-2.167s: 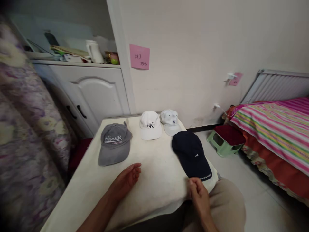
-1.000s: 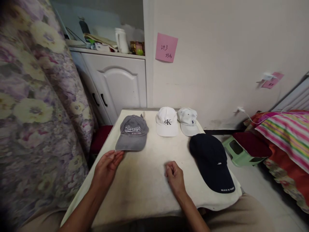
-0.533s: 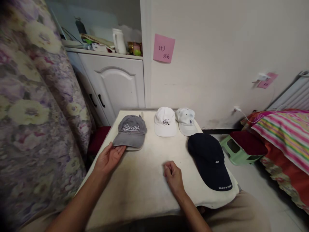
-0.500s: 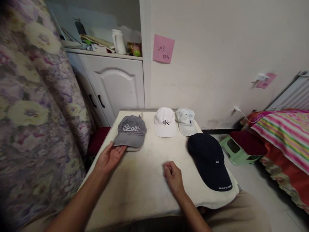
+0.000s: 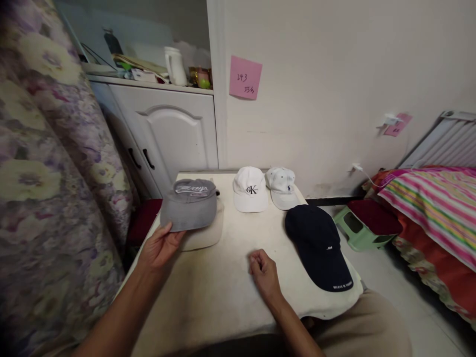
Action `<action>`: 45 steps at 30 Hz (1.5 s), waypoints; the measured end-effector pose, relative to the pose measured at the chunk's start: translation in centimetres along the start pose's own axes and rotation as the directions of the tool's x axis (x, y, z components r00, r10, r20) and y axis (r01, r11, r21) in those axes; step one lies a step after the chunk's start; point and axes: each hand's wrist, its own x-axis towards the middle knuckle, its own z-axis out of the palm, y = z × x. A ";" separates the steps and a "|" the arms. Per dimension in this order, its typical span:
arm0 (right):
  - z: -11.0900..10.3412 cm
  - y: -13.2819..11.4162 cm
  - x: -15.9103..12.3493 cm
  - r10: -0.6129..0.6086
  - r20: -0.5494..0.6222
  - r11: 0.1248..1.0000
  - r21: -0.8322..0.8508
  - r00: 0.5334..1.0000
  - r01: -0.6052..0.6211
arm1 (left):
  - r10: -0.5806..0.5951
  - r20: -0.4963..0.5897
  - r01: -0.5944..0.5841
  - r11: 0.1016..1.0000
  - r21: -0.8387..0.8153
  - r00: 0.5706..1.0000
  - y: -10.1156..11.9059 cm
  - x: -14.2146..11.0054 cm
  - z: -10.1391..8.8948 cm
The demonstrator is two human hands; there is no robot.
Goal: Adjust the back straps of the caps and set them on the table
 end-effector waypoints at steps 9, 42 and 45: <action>-0.8 -1.0 -0.1 0.067 0.070 0.962 0.258 0.995 -0.083 | -0.338 0.353 0.285 0.938 0.195 0.872 -4.8 -5.5 -0.2; -3.6 -6.0 -1.8 0.229 0.073 0.615 0.762 0.971 -0.202 | -0.374 0.275 0.332 0.924 0.188 0.886 -5.4 -7.1 1.9; -3.5 -7.2 -1.2 0.185 -0.014 0.666 0.737 0.983 -0.115 | -0.302 0.287 0.258 0.949 0.181 0.909 -4.5 -6.9 3.1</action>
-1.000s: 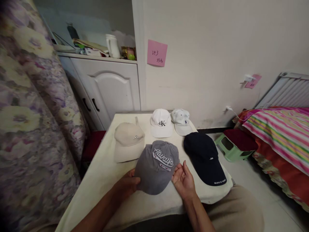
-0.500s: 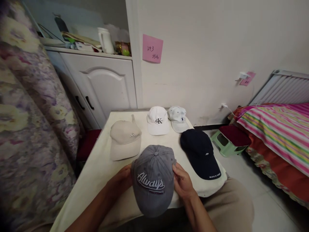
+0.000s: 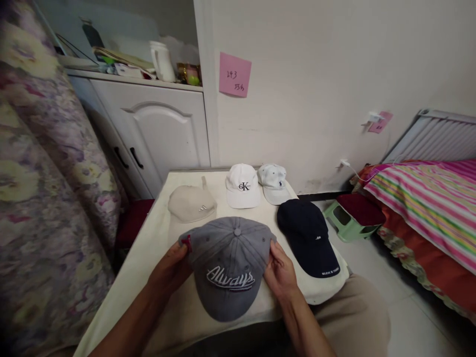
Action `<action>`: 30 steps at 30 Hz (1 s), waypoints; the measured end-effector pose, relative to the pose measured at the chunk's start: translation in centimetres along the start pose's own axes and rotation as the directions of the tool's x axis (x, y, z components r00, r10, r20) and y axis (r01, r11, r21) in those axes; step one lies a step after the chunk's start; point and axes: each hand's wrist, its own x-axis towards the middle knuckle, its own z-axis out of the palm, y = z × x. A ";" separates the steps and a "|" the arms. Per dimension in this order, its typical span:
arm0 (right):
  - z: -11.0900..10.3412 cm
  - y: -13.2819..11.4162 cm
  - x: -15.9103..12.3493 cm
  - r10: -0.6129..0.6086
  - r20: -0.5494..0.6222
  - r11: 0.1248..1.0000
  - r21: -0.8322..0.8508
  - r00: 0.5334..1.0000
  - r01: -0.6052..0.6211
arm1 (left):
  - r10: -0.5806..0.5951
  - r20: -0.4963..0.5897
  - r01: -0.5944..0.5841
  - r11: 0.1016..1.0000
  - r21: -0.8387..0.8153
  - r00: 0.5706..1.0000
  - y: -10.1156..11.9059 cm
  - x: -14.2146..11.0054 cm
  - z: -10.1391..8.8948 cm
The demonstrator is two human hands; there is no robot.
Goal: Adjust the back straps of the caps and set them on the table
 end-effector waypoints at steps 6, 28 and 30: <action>0.1 -2.7 -0.4 -0.091 0.106 0.953 -0.280 0.990 0.117 | 0.087 0.037 -0.090 0.993 0.079 0.995 2.4 -0.6 1.4; -2.3 -7.7 -3.2 0.261 0.507 0.583 -0.761 0.821 0.285 | -0.183 0.600 -0.310 0.720 0.622 0.779 4.4 -1.4 4.9; -2.5 -8.1 -3.6 0.352 0.546 0.644 -0.731 0.760 0.227 | -0.226 0.571 -0.290 0.682 0.671 0.790 4.2 -1.4 5.7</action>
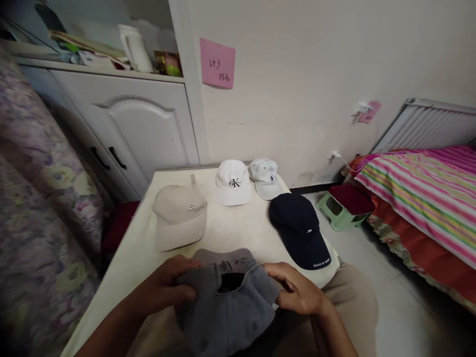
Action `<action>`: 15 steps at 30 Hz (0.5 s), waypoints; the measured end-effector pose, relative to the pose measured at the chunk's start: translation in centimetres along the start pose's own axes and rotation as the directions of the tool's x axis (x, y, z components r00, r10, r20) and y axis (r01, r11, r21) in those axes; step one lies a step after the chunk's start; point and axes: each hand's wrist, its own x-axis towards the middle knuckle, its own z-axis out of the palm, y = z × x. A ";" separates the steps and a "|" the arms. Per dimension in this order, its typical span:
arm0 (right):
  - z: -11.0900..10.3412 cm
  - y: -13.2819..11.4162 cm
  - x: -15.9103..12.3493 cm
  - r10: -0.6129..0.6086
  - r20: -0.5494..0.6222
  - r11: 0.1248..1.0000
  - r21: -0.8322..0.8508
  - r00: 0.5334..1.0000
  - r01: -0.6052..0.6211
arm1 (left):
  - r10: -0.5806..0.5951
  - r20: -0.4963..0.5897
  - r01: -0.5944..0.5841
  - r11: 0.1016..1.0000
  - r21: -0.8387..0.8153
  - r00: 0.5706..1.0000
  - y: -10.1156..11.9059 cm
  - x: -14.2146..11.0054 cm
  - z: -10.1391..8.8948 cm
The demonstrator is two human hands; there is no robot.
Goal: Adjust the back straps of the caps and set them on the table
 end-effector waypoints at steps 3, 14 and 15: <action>-0.1 0.4 -0.8 -0.014 0.119 0.989 0.151 0.993 -0.004 | -0.067 -0.090 0.072 0.996 0.059 0.994 0.1 0.8 0.4; 2.5 2.7 0.4 0.207 -0.026 0.951 0.238 0.978 -0.195 | -0.003 -0.211 0.061 0.961 0.270 0.978 -0.4 0.1 2.4; 2.4 2.9 0.6 0.204 -0.097 0.951 0.256 0.974 -0.173 | 0.003 -0.194 0.050 0.962 0.268 0.981 -0.4 -0.1 2.6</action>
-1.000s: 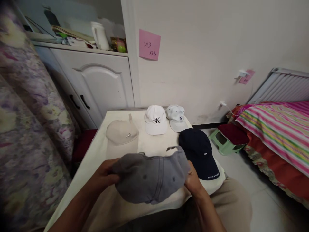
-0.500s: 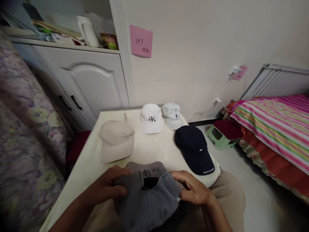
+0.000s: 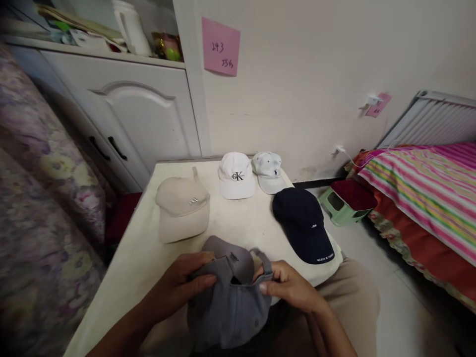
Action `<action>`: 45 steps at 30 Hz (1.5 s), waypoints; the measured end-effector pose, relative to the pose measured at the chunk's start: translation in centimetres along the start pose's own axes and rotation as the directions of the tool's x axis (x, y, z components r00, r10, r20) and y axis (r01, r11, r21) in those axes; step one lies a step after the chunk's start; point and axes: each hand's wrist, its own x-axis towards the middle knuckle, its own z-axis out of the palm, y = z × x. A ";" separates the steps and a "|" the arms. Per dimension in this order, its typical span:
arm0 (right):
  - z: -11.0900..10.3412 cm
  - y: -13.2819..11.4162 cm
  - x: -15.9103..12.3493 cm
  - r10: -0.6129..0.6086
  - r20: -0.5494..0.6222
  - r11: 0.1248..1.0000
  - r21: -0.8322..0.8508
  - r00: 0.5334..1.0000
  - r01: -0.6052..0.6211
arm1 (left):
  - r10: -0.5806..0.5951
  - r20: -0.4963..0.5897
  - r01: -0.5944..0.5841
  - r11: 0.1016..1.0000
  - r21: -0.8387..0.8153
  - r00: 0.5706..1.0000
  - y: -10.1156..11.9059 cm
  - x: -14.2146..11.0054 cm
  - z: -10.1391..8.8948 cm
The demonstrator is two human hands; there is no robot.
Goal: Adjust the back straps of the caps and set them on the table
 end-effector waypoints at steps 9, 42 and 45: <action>-0.6 -2.8 0.6 -0.280 -0.418 0.893 0.217 0.864 0.394 | 0.072 -0.149 -0.070 0.997 0.015 0.986 0.0 -0.9 -0.4; 4.0 -3.4 2.7 -0.159 -0.167 0.908 0.361 0.973 0.211 | -0.132 -0.127 0.111 0.981 -0.161 0.983 1.4 -1.0 1.1; 5.0 -4.0 3.4 -0.127 -0.092 0.922 0.357 0.988 0.152 | -0.092 -0.149 0.077 0.992 -0.104 0.985 1.7 -1.0 1.3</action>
